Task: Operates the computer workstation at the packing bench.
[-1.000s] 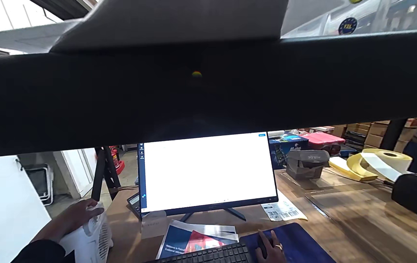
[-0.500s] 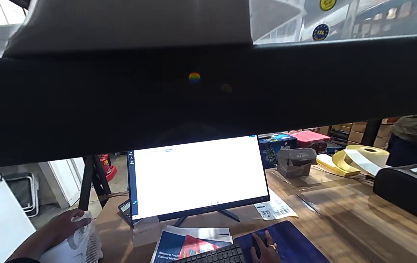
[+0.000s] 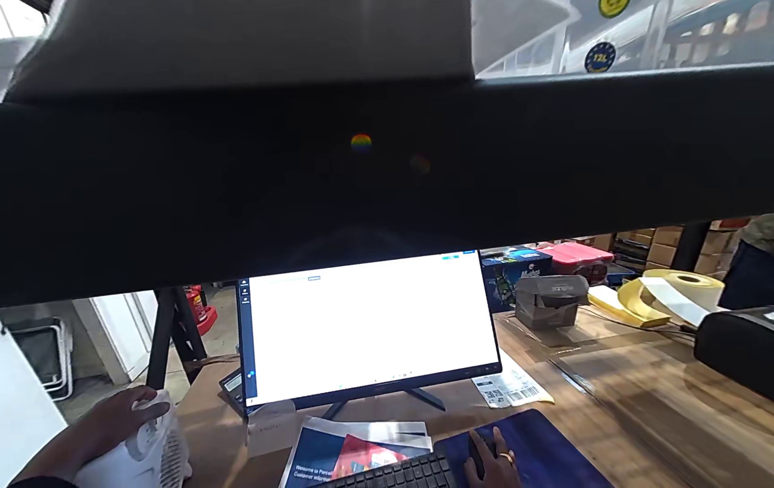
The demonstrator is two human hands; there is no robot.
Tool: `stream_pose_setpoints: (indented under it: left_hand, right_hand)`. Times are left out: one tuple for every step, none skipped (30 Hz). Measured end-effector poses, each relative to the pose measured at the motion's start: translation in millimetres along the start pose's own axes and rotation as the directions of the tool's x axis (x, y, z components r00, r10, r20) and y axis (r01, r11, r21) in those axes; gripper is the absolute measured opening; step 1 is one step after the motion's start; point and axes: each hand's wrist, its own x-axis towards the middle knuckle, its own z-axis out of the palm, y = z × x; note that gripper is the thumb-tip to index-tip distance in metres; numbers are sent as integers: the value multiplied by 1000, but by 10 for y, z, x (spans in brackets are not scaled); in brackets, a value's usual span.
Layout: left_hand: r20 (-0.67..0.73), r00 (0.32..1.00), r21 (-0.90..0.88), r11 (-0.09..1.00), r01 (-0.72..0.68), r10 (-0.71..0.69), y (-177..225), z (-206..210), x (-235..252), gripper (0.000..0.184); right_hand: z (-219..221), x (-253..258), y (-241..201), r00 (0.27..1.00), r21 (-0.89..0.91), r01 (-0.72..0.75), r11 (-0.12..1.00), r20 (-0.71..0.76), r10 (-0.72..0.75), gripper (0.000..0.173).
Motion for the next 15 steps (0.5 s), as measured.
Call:
stream_pose_setpoints:
  left_hand:
    - [6, 1000, 3, 1000, 0, 0, 8, -7, -2, 55]
    - [16, 1000, 4, 1000, 8, -8, 36, -22, -16, 53]
    - [21, 1000, 6, 1000, 15, -15, 58, -31, -29, 52]
    - [17, 1000, 7, 1000, 17, -17, 68, -32, -37, 52]
    - [16, 1000, 5, 1000, 21, -21, 79, -33, -43, 52]
    - [14, 1000, 3, 1000, 23, -23, 86, -30, -47, 52]
    - [12, 1000, 3, 1000, 24, -24, 93, -30, -47, 52]
    - [10, 1000, 3, 1000, 25, -25, 89, -31, -41, 52]
    - [11, 1000, 2, 1000, 25, -25, 77, -29, -35, 54]
    - [11, 1000, 2, 1000, 20, -20, 46, -17, -23, 56]
    - [11, 1000, 4, 1000, 18, -18, 32, -9, -20, 57]
    - [10, 1000, 4, 1000, 17, -17, 36, -10, -27, 58]
    - [5, 1000, 6, 1000, 14, -14, 32, -10, -25, 58]
    - [5, 1000, 6, 1000, 12, -12, 36, -13, -31, 57]
    - [6, 1000, -1, 1000, 10, -10, 49, -18, -45, 56]
  right_hand:
    - [-1, 3, 1, 1000, -7, 0, 1000, 1, 0, 49]
    - [-6, 2, -1, 1000, -10, -1, 1000, 2, 1, 49]
    - [-11, 0, -4, 1000, -8, -6, 1000, 9, 6, 50]
    - [-16, 0, -7, 1000, -10, -10, 1000, 16, 10, 50]
    - [-24, -3, -14, 1000, -7, -9, 1000, 18, 9, 49]
    - [-31, -6, -20, 1000, -2, -9, 1000, 19, 9, 49]
    - [-36, -8, -23, 1000, 0, -8, 1000, 19, 8, 49]
    - [-35, -7, -24, 1000, 1, -10, 1000, 19, 10, 48]
    - [-37, -6, -29, 1000, 0, -16, 1000, 24, 16, 47]
    - [-41, -9, -32, 999, -1, -23, 1000, 29, 23, 47]
    - [-44, -10, -33, 999, 1, -23, 1000, 27, 23, 47]
    - [-46, -6, -35, 999, 1, -23, 1000, 28, 23, 47]
    - [-43, -3, -36, 999, 2, -23, 1000, 26, 23, 46]
    - [-39, -5, -36, 999, 2, -23, 1000, 23, 23, 47]
    - [-35, -7, -35, 1000, 4, -22, 1000, 19, 22, 47]
